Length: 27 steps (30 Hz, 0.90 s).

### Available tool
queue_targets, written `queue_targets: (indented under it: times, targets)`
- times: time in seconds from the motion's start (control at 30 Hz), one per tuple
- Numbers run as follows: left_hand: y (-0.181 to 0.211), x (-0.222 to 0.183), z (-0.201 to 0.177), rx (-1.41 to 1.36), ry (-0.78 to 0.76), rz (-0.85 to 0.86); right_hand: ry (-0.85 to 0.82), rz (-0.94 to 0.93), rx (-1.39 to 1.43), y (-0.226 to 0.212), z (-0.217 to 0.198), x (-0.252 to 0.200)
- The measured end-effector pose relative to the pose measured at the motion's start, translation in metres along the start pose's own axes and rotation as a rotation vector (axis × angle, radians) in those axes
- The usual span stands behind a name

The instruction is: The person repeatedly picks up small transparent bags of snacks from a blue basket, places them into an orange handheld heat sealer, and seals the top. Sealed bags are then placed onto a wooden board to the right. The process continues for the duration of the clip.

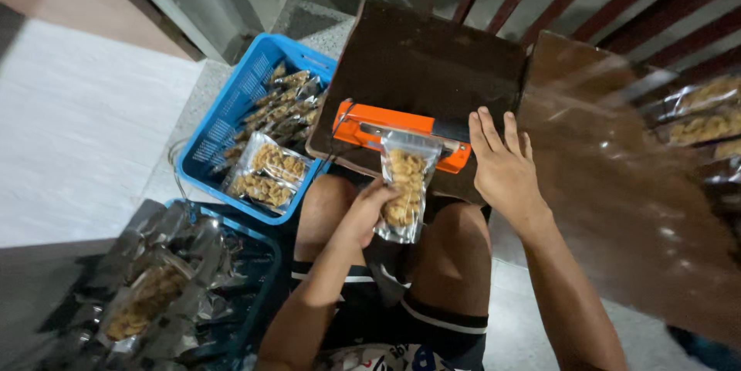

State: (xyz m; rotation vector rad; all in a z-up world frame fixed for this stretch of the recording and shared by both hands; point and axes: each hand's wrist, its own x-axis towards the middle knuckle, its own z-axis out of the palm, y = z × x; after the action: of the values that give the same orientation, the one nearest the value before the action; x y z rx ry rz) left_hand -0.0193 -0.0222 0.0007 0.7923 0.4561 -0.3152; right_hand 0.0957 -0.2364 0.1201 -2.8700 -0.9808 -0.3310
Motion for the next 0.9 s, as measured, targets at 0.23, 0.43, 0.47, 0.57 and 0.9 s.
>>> queue_targets:
  times: [0.23,0.43,0.47,0.57,0.9]
  targets:
    - [0.025,0.009,-0.010,-0.050,-0.093,0.010,-0.069,-0.025,-0.137,0.003,0.012,0.003]
    - [0.036,0.007,-0.013,-0.053,-0.138,0.007,-0.111,0.002,-0.169,0.002,0.024,-0.005]
    - [0.036,0.007,-0.013,-0.054,-0.146,0.007,-0.119,0.014,-0.153,0.002,0.027,-0.006]
    - [0.035,0.006,-0.013,-0.043,-0.173,0.025,-0.111,0.025,-0.137,0.002,0.035,-0.010]
    - [0.030,0.001,-0.017,0.103,-0.031,-0.013,-0.127,0.109,-0.156,0.003,0.046,-0.013]
